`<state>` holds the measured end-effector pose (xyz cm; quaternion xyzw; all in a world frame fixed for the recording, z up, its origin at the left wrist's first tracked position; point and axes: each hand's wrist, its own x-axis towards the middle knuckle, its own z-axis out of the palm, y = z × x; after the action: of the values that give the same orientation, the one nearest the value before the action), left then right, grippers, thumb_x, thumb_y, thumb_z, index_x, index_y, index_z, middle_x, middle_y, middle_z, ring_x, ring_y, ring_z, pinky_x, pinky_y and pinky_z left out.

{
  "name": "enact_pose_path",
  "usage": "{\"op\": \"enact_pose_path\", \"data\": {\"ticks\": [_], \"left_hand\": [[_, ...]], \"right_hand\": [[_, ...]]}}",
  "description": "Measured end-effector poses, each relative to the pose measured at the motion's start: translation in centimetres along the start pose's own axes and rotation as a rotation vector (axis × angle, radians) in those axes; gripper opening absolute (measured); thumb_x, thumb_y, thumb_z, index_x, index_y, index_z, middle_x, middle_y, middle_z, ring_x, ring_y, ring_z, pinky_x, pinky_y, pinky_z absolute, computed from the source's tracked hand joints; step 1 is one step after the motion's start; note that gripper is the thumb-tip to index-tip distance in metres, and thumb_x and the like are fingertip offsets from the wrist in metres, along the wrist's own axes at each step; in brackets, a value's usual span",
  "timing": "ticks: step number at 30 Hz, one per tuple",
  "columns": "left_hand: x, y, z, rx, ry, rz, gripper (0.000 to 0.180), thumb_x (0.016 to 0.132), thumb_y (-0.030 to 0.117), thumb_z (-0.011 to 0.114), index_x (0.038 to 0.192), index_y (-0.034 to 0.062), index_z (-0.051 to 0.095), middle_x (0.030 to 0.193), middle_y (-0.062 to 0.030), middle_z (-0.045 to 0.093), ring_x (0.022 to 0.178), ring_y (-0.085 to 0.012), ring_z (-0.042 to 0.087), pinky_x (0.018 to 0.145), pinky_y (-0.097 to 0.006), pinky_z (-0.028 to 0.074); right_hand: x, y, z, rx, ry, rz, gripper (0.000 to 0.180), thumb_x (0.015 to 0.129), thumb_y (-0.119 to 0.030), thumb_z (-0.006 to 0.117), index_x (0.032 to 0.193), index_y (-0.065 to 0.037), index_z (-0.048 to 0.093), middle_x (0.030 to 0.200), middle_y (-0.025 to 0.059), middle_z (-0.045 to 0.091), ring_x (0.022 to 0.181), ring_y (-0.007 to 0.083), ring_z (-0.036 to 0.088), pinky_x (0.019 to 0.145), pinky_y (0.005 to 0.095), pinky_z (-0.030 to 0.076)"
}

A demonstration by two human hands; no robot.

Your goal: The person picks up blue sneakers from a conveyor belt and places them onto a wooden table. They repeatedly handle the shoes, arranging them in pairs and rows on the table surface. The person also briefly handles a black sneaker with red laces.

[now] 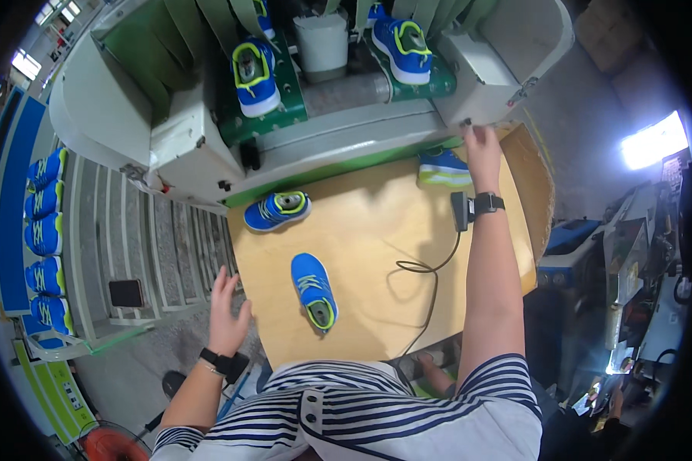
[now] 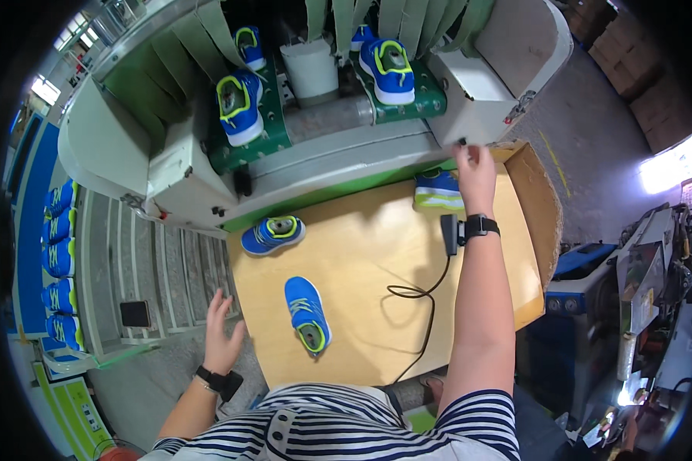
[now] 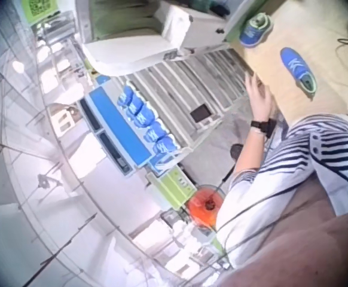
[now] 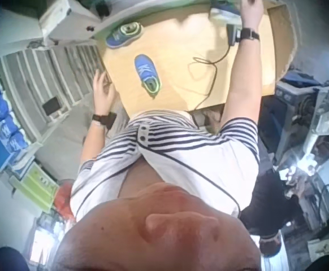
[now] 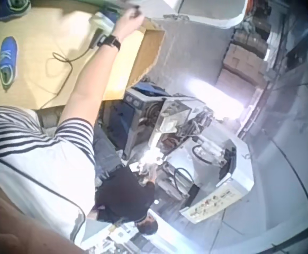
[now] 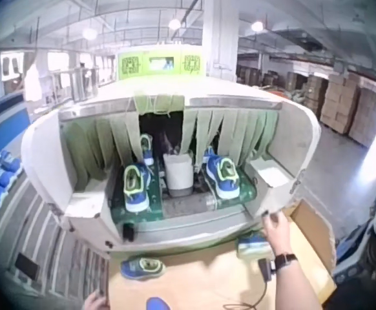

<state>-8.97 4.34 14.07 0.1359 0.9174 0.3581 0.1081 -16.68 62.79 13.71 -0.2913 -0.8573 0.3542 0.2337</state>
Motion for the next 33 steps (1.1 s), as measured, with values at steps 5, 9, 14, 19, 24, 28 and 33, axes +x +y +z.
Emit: {"op": "enact_pose_path", "data": {"ticks": [5, 9, 14, 19, 24, 28, 33], "left_hand": [[-3.7, -0.4, 0.3, 0.071, -0.085, -0.068, 0.054, 0.087, 0.005, 0.066, 0.139, 0.0019, 0.051, 0.158, -0.0216, 0.035, 0.145, -0.0394, 0.037, 0.119, -0.045, 0.033], [-3.6, 0.3, 1.9, -0.013, -0.142, -0.023, 0.053, 0.089, 0.008, 0.067, 0.139, 0.0039, 0.051, 0.157, -0.021, 0.036, 0.146, -0.0395, 0.036, 0.118, -0.044, 0.033], [-4.3, 1.8, 2.5, 0.038, -0.16, 0.065, 0.05, 0.092, 0.013, 0.066, 0.14, 0.0036, 0.052, 0.158, -0.022, 0.034, 0.144, -0.0409, 0.037, 0.116, -0.044, 0.037], [-6.7, 1.3, 2.6, 0.055, -0.165, 0.077, 0.05, 0.094, 0.016, 0.065, 0.14, 0.0053, 0.052, 0.159, -0.0205, 0.034, 0.139, -0.0398, 0.045, 0.113, -0.043, 0.042], [-8.5, 1.1, 2.9, 0.056, -0.207, 0.054, 0.048, 0.093, 0.016, 0.067, 0.138, 0.0056, 0.055, 0.159, -0.0209, 0.034, 0.141, -0.0394, 0.043, 0.114, -0.043, 0.04], [-8.3, 2.1, 3.6, -0.019, -0.333, 0.068, 0.047, 0.092, 0.017, 0.068, 0.136, 0.005, 0.056, 0.158, -0.0211, 0.035, 0.141, -0.0397, 0.043, 0.114, -0.044, 0.04], [-9.2, 2.2, 3.5, 0.067, -0.32, 0.184, 0.046, 0.094, 0.021, 0.066, 0.136, 0.0053, 0.056, 0.158, -0.0203, 0.035, 0.137, -0.0388, 0.047, 0.113, -0.043, 0.041]], "right_hand": [[-7.2, 8.9, 0.0, -0.578, -0.128, -0.119, 0.052, 0.081, -0.025, 0.081, 0.121, 0.0, 0.057, 0.116, 0.025, 0.061, 0.105, 0.0418, 0.061, 0.09, 0.0474, 0.051], [-12.8, 8.4, -0.4, -0.457, -0.137, -0.102, 0.038, 0.084, -0.016, 0.076, 0.112, 0.0, 0.056, 0.109, 0.0237, 0.057, 0.104, 0.0449, 0.057, 0.086, 0.0504, 0.05], [-22.3, 6.9, -3.0, -0.409, -0.355, -0.491, 0.063, 0.078, 0.006, 0.065, 0.137, -0.012, 0.055, 0.127, 0.0169, 0.057, 0.116, 0.0365, 0.056, 0.101, 0.0454, 0.047], [-28.4, 7.3, -4.4, -0.324, -0.293, -0.203, 0.062, 0.087, 0.002, 0.061, 0.147, -0.009, 0.049, 0.134, 0.0226, 0.052, 0.125, 0.0393, 0.051, 0.108, 0.045, 0.042], [-30.7, 4.1, -1.7, 0.316, -0.336, 0.336, 0.062, 0.098, -0.016, 0.066, 0.15, 0.003, 0.038, 0.136, 0.0238, 0.051, 0.129, 0.0327, 0.051, 0.109, 0.042, 0.041], [-29.5, 4.7, 4.2, 0.466, -0.284, 0.269, 0.096, 0.09, -0.035, 0.078, 0.155, 0.007, 0.022, 0.152, 0.0304, 0.038, 0.142, 0.0334, 0.04, 0.117, 0.0388, 0.034], [-27.9, -2.5, 6.8, 0.366, -0.401, 0.056, 0.1, 0.08, -0.029, 0.085, 0.155, 0.002, 0.025, 0.147, 0.0292, 0.044, 0.136, 0.0374, 0.048, 0.113, 0.0401, 0.04]]}}
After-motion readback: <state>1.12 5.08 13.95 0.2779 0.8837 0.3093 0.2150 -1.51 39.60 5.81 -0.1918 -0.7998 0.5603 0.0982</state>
